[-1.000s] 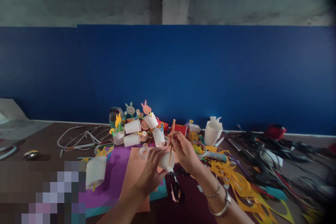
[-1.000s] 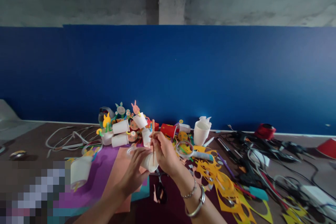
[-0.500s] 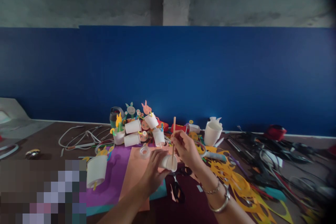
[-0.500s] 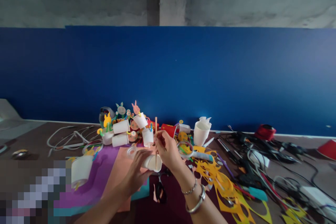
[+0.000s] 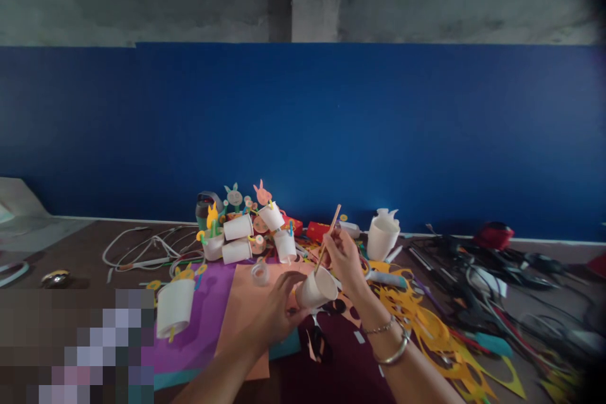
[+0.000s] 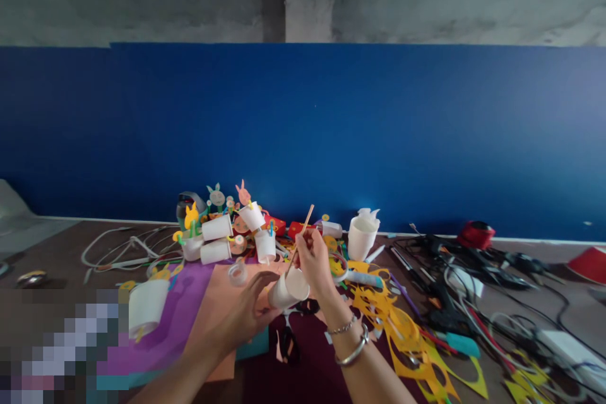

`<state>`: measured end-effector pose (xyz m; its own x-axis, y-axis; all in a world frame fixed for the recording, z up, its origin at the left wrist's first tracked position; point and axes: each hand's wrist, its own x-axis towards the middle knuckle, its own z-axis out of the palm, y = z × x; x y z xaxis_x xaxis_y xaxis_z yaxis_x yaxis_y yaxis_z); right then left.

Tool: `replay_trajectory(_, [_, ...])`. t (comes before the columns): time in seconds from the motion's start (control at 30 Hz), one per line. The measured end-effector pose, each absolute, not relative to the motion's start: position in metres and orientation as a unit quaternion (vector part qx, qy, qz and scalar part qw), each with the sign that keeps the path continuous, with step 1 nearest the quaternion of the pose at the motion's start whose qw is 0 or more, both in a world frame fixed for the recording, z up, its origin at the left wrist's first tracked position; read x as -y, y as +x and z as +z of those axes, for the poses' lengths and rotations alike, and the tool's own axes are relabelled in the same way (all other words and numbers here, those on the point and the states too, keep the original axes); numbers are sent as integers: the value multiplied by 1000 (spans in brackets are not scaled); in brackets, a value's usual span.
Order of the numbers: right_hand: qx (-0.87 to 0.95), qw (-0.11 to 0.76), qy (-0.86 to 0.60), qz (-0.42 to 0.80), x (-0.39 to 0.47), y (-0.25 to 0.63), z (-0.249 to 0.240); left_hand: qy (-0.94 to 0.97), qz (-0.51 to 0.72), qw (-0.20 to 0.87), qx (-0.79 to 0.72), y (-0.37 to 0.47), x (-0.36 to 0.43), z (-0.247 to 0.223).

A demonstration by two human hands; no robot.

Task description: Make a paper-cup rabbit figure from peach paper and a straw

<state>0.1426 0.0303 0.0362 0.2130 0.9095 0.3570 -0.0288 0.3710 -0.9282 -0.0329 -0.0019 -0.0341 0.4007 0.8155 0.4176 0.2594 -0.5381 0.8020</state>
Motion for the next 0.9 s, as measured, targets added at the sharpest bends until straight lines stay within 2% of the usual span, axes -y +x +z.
replay_trajectory(0.23, [477,680,-398,389,-23,135,39,694,444,453,-341,-28,4,-34])
replay_trajectory(0.47, [575,675,-357,294,3,128,56,618,519,444,-388,-32,2,-15])
replay_trajectory(0.7, [707,585,-363,159,16,129,54,617,497,452,-411,-36,6,-7])
replay_trajectory(0.9, [760,581,-278,82,13,128,46,618,497,406,-453,-39,2,-13])
